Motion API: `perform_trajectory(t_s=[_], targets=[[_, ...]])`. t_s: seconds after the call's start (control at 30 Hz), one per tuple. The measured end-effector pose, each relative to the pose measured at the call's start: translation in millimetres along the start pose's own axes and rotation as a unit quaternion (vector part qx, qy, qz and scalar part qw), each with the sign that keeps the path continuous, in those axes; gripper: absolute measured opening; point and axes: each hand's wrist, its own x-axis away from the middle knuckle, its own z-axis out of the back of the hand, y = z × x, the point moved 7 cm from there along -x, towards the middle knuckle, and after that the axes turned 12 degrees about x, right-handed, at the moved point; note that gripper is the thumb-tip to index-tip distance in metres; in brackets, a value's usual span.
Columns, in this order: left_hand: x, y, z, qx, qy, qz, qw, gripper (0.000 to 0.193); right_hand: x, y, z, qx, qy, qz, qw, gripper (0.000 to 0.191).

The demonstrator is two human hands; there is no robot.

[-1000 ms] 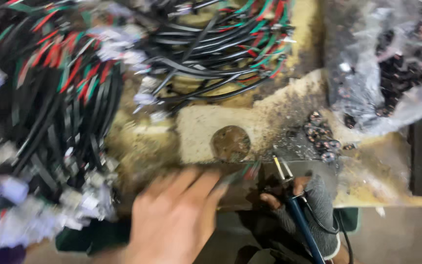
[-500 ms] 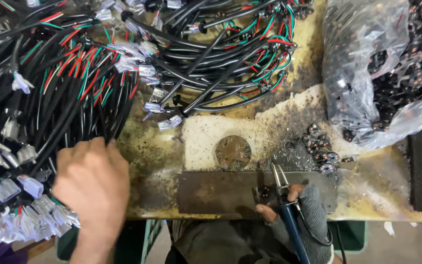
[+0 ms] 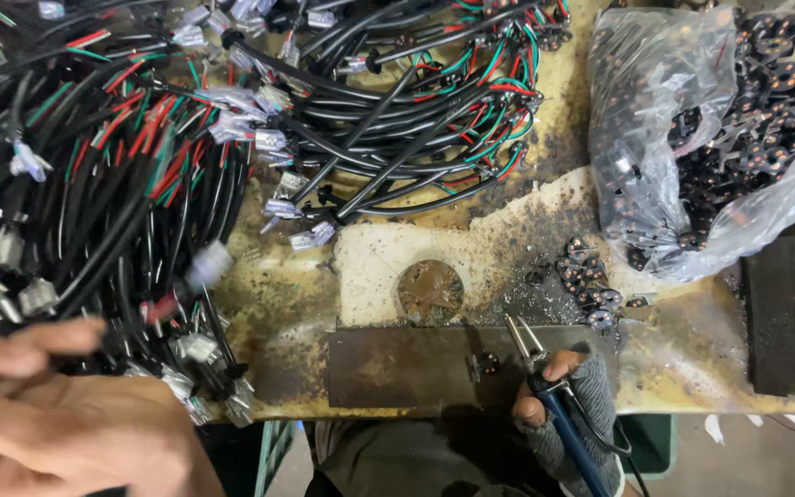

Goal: The person solders electrical wire connections at a workbench. They hold a red wire against a connector with one hand, apply a soldering iron with the other hand to solder the joint, then set the finished wire aside and pick up the next wire to repeat the process.

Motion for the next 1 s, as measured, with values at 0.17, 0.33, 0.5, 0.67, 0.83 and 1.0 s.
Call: perform_trajectory(t_s=[0.17,0.33,0.5,0.67,0.83,1.0], targets=[[43,29,-72,-0.030,-0.298,0.001,0.954,0.033,-3,-3,-2,0.050,0.010,0.023,0.998,0.041],[45,36,-103,0.138,-0.278,0.379,0.872,0.039,-4,-11,-3,0.009,0.005,0.019,1.000,0.042],[114,61,-86,0.393,-0.106,0.545,0.733,0.049,0,-19,-11,-0.005,-0.067,0.077,0.995,0.035],[231,61,-83,0.448,-0.116,0.619,0.634,0.036,12,14,-27,-0.195,-0.081,-0.036,0.977,0.048],[196,80,-98,0.307,-0.355,0.537,0.701,0.036,16,25,-12,-0.381,-0.015,-0.191,0.905,0.035],[188,88,-93,0.097,-0.813,0.263,0.511,0.027,-8,-19,22,-0.226,0.087,-0.065,0.968,0.050]])
